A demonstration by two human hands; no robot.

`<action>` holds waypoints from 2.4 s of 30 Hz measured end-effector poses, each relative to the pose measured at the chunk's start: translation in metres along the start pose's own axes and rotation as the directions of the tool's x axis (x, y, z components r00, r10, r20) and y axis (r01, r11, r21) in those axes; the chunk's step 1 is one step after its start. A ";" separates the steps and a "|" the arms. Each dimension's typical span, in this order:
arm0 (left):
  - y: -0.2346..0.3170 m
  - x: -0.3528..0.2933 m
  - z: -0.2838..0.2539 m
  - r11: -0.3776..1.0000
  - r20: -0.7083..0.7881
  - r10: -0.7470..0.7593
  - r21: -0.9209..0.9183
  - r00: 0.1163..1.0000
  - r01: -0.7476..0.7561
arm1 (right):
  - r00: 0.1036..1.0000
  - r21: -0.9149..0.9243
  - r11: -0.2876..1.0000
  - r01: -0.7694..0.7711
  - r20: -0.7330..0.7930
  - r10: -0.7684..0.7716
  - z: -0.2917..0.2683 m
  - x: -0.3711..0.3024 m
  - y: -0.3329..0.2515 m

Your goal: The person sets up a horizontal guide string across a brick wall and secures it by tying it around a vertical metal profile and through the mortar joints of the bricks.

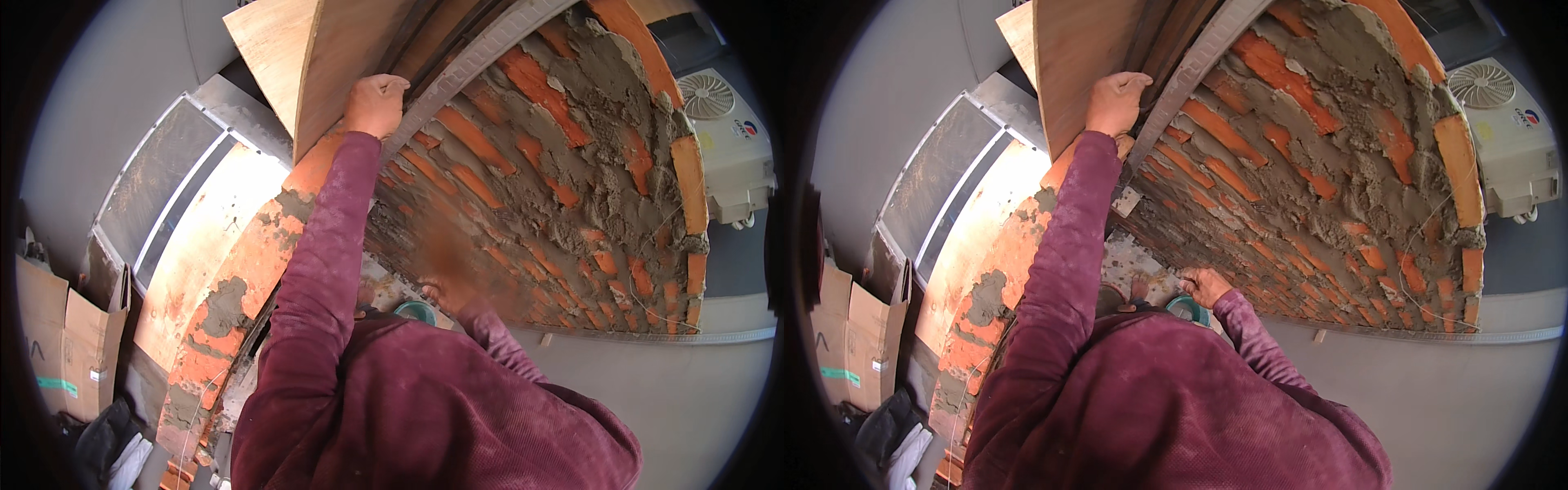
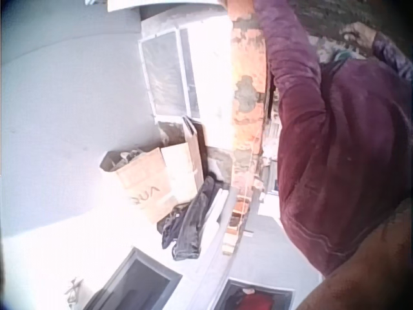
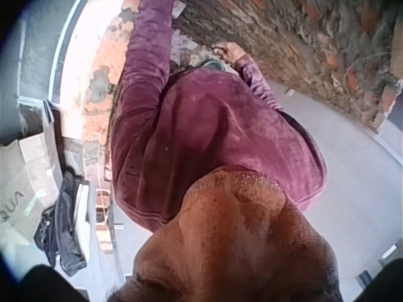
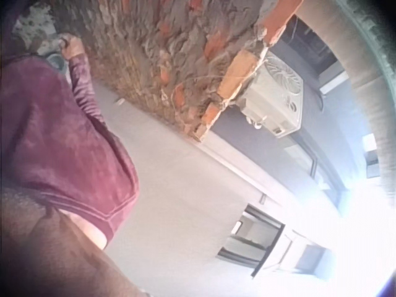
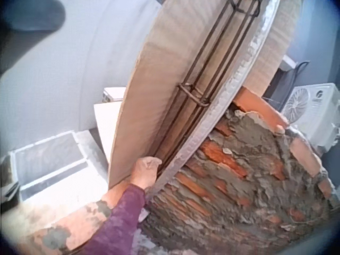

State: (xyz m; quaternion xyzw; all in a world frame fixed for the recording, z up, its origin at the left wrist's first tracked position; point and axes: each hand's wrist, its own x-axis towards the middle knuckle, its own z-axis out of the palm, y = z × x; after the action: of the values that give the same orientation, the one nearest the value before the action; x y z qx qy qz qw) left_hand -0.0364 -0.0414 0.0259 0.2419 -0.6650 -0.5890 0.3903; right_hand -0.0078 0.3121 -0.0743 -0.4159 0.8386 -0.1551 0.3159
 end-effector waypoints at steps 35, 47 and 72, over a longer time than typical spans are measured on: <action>0.018 -0.013 0.013 0.943 0.172 -0.239 -0.194 0.956 0.271 | 0.919 0.834 0.397 0.382 -0.297 -0.260 -0.136 0.119 -0.063; 0.020 -0.002 -0.002 0.427 0.354 -0.648 -0.564 0.674 0.706 | 0.937 0.938 0.152 0.310 -0.275 -0.214 -0.119 0.133 -0.051; 0.010 -0.009 0.001 0.853 0.174 -0.464 -0.177 0.869 0.491 | 0.928 0.778 0.512 0.363 -0.251 -0.276 -0.106 0.108 -0.029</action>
State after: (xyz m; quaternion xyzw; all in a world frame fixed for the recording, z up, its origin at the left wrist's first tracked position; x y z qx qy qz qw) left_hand -0.0302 -0.0317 0.0332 0.3187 -0.5390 -0.7499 0.2132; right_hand -0.1096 0.2081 -0.0223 -0.3634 0.5953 -0.5968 0.3966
